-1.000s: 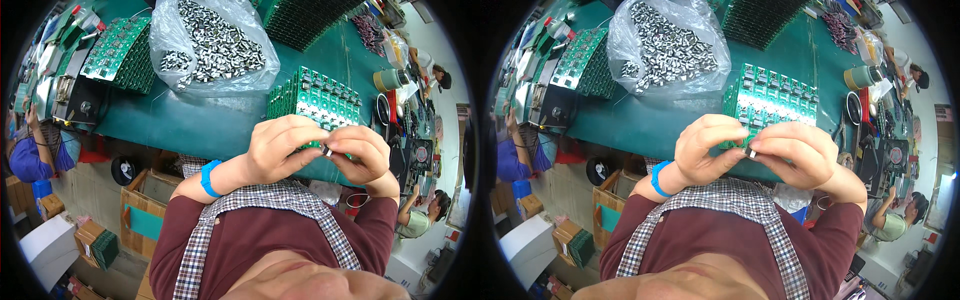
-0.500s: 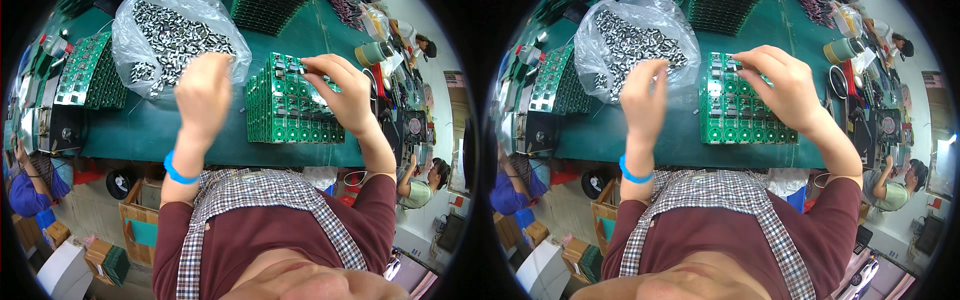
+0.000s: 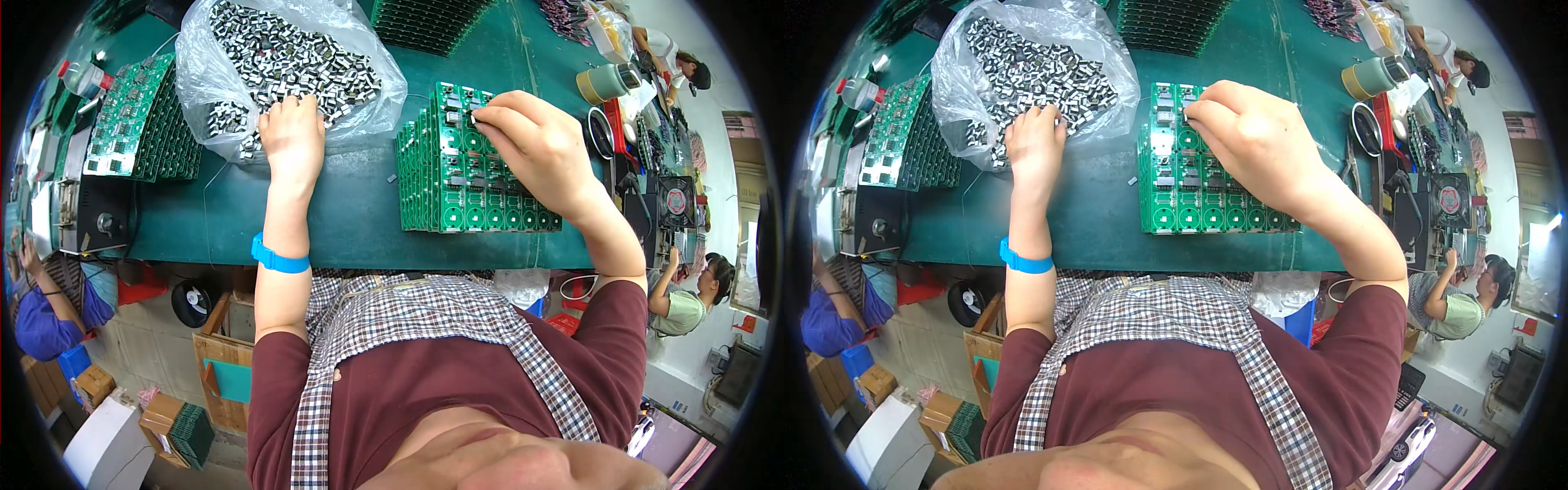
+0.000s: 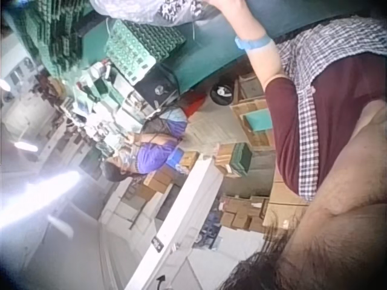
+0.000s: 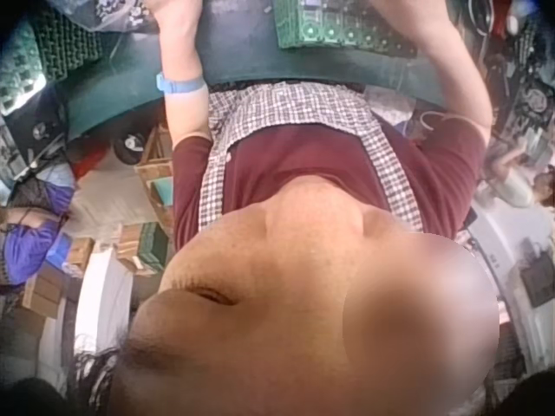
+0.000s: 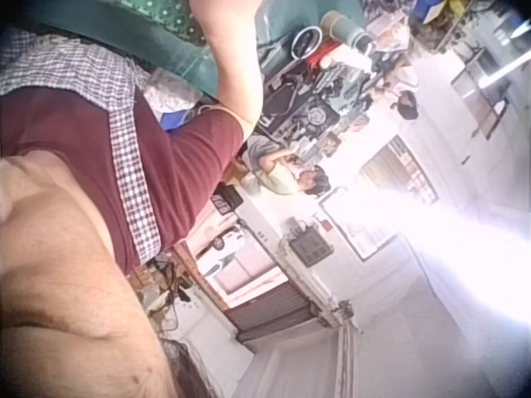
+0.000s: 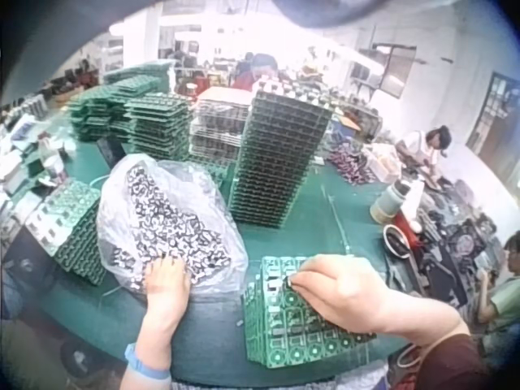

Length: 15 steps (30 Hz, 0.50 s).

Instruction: The person moves a stack of circuit boards closer and inserts small electronic components into the circuit boards by hand.

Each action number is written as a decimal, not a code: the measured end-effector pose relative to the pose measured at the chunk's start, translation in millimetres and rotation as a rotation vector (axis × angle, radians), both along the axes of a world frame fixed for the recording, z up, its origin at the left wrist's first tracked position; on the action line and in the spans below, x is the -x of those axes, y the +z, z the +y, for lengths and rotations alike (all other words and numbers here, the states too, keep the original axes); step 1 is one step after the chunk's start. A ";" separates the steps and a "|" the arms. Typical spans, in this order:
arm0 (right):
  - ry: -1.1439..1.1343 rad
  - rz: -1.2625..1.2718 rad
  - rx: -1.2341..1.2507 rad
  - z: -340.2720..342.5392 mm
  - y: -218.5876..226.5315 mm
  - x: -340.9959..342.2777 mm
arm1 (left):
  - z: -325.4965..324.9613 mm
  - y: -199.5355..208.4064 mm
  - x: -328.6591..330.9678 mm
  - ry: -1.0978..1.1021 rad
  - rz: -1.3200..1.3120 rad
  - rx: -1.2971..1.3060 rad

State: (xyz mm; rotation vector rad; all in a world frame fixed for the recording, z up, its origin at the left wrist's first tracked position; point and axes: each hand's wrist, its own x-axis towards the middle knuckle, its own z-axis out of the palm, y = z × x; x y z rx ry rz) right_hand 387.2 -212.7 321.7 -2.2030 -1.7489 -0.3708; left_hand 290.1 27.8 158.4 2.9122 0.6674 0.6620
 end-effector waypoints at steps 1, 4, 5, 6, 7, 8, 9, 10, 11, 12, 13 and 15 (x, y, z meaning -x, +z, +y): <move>0.007 -0.021 0.003 0.5 -0.1 0.4 | -0.5 0.4 0.6 -0.020 -0.016 0.005; 0.014 -0.047 0.009 0.8 -1.4 2.1 | -0.6 0.6 1.7 -0.042 -0.040 0.017; 0.014 -0.051 0.010 0.7 -2.2 2.4 | -0.4 0.5 2.0 -0.044 -0.048 0.024; 0.015 -0.052 0.010 0.5 -2.5 2.5 | -0.1 0.1 1.8 -0.043 -0.049 0.024; 0.018 -0.071 0.028 0.1 -2.6 2.5 | 0.3 -0.4 1.2 -0.046 -0.078 0.021; 0.020 -0.091 0.046 -0.2 -2.8 2.7 | 0.8 -0.8 1.1 -0.050 -0.106 0.018; 0.020 -0.092 0.045 -1.0 -3.1 2.5 | 1.0 -0.8 1.3 -0.051 -0.107 0.017; 0.033 -0.097 0.046 -2.2 -3.2 2.3 | 1.2 -0.7 1.5 -0.050 -0.099 0.026; 0.048 -0.102 0.045 -2.3 -3.2 1.6 | 1.8 -0.9 1.7 -0.047 -0.091 0.035; 0.050 -0.104 0.042 -2.1 -2.6 1.6 | 2.3 -2.1 1.5 -0.045 -0.093 0.032; 0.051 -0.068 0.035 -2.1 -1.7 2.1 | 2.8 -4.3 1.1 -0.048 -0.099 0.022; 0.051 -0.035 0.025 -2.9 1.0 3.8 | 4.3 -6.5 2.0 -0.051 -0.108 0.009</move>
